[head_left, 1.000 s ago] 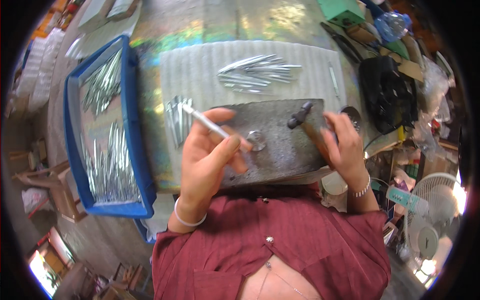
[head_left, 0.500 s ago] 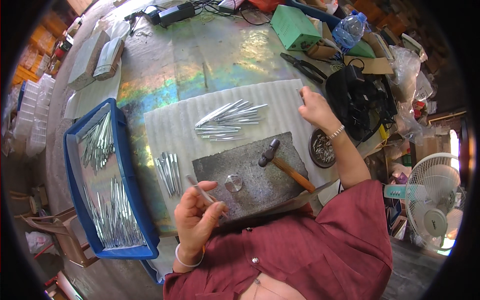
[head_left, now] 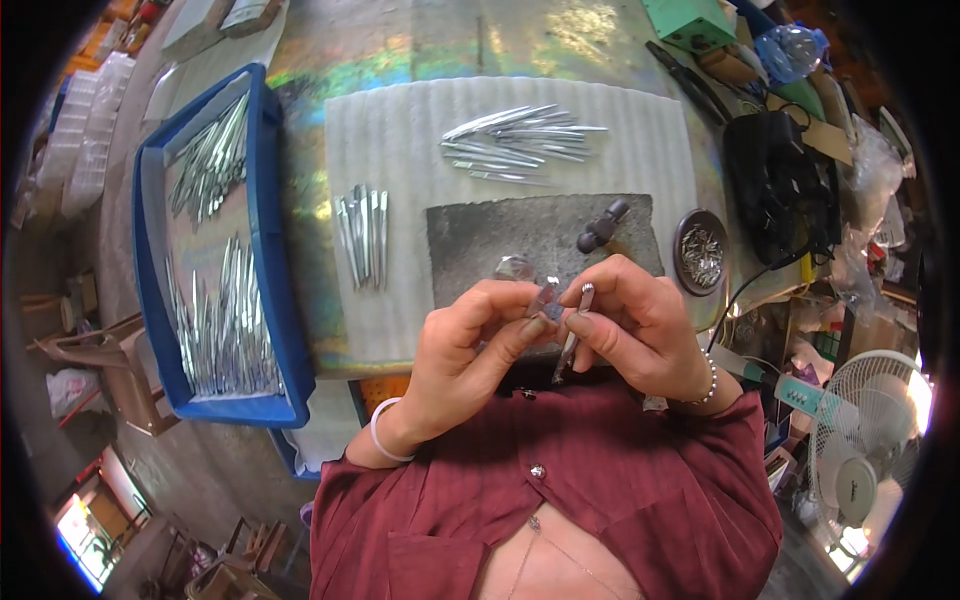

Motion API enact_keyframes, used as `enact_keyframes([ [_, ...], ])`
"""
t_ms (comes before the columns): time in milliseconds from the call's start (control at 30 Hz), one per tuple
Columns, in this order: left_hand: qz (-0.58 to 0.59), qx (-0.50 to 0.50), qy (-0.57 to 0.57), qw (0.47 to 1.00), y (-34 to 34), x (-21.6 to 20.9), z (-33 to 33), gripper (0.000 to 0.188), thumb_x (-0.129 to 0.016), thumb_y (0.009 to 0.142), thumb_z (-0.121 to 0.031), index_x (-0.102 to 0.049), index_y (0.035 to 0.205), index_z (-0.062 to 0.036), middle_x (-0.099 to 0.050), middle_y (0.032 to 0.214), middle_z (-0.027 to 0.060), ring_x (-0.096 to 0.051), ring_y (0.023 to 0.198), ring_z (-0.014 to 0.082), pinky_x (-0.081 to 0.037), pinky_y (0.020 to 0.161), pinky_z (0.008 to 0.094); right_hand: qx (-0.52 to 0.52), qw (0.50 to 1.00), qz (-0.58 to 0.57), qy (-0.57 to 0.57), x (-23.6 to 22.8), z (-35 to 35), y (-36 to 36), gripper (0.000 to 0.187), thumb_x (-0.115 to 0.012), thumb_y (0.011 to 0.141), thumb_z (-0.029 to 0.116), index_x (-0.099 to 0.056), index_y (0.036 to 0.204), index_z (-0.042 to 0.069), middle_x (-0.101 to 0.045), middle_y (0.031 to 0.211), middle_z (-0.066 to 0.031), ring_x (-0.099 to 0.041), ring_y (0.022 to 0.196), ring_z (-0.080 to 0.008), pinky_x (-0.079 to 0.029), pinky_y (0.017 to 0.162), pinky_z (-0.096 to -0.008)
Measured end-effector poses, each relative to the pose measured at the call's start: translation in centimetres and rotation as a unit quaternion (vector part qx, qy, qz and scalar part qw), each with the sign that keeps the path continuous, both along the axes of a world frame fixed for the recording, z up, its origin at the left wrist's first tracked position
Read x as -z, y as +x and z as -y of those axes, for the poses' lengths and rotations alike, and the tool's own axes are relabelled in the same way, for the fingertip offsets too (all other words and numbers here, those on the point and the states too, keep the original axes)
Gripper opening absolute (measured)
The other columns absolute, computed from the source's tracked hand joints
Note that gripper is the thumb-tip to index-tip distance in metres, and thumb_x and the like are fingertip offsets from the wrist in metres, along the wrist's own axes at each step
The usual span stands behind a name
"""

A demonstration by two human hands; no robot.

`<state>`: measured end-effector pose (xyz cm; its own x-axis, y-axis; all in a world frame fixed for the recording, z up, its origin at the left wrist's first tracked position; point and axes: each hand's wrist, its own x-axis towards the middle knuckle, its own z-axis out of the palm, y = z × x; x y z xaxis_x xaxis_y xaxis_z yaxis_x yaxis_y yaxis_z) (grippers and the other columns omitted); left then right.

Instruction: The person shapes metal strips on an anvil using a small hammer and assembles the components using metal pins and small hand tools.

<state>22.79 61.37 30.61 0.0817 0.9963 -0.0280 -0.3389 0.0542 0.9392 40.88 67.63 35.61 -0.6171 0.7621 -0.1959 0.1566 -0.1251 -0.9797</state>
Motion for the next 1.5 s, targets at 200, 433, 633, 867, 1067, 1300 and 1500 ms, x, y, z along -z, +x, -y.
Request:
enact_keyframes([
  [200,-0.021,-0.015,-0.009,1.000,-0.8,0.1,1.2,0.014,-0.059,0.088,0.001,-0.058,0.102,0.0020,-0.067,0.088,0.0069,-0.062,0.082,0.0084,-0.051,0.071,0.0217,0.009,0.981,-0.023,0.194,1.0,-0.1,-1.9,0.009,-0.061,0.086,0.002,-0.058,0.094,-0.003,-0.058,0.073,-0.0075,-0.057,0.059,-0.0120,-0.045,0.053,-0.0219],
  [433,-0.081,-0.002,0.010,0.997,-1.3,-0.5,1.1,0.011,-0.063,0.086,-0.002,-0.059,0.096,0.0014,-0.067,0.083,0.0074,-0.063,0.078,0.0090,-0.051,0.067,0.0228,0.017,0.968,0.010,0.252,0.9,0.7,-2.6,0.012,-0.067,0.080,0.001,-0.060,0.090,-0.003,-0.058,0.072,-0.0094,-0.056,0.056,-0.0159,-0.044,0.050,-0.0248],
  [633,-0.109,0.005,0.036,0.993,-1.4,-0.7,0.9,0.010,-0.063,0.086,-0.002,-0.059,0.095,0.0005,-0.066,0.081,0.0091,-0.064,0.072,0.0107,-0.050,0.062,0.0232,0.019,0.974,0.029,0.223,0.7,0.8,-2.6,0.013,-0.069,0.079,0.002,-0.060,0.089,-0.003,-0.061,0.071,-0.0095,-0.060,0.056,-0.0144,-0.047,0.049,-0.0242],
  [867,-0.078,0.051,-0.012,0.996,-1.5,-0.7,0.7,0.006,-0.060,0.088,-0.002,-0.056,0.090,0.0008,-0.065,0.073,0.0076,-0.062,0.067,0.0086,-0.049,0.059,0.0216,0.027,0.993,-0.003,0.119,0.9,0.8,-2.6,0.009,-0.065,0.084,0.003,-0.057,0.084,-0.003,-0.062,0.067,-0.0064,-0.061,0.056,-0.0079,-0.046,0.047,-0.0202],
  [1067,0.036,0.080,-0.112,0.990,-1.8,-0.4,0.5,0.009,-0.058,0.090,-0.006,-0.055,0.086,0.0012,-0.062,0.070,0.0028,-0.055,0.063,0.0039,-0.044,0.053,0.0201,0.045,0.983,-0.053,-0.169,1.6,0.1,-2.8,0.011,-0.060,0.088,0.004,-0.054,0.080,0.001,-0.061,0.066,-0.0028,-0.055,0.051,-0.0034,-0.039,0.041,-0.0165],
  [1300,0.015,0.153,-0.186,0.970,-3.0,-0.8,-0.8,0.014,-0.061,0.090,-0.012,-0.057,0.091,0.0012,-0.064,0.073,0.0042,-0.059,0.058,0.0059,-0.047,0.048,0.0176,0.075,0.954,-0.075,-0.282,2.7,-0.7,-3.0,0.018,-0.064,0.087,0.016,-0.057,0.073,0.006,-0.055,0.059,-0.0006,-0.043,0.040,-0.0032,-0.031,0.036,-0.0157],
  [1500,0.041,0.141,-0.213,0.966,-2.8,-0.3,-1.2,0.016,-0.063,0.089,-0.015,-0.058,0.090,0.0003,-0.063,0.068,0.0037,-0.059,0.050,0.0065,-0.046,0.041,0.0172,0.093,0.936,-0.097,-0.325,4.0,-0.7,-3.1,0.020,-0.063,0.087,0.016,-0.055,0.071,0.006,-0.054,0.059,-0.0009,-0.040,0.039,-0.0024,-0.030,0.035,-0.0152],
])
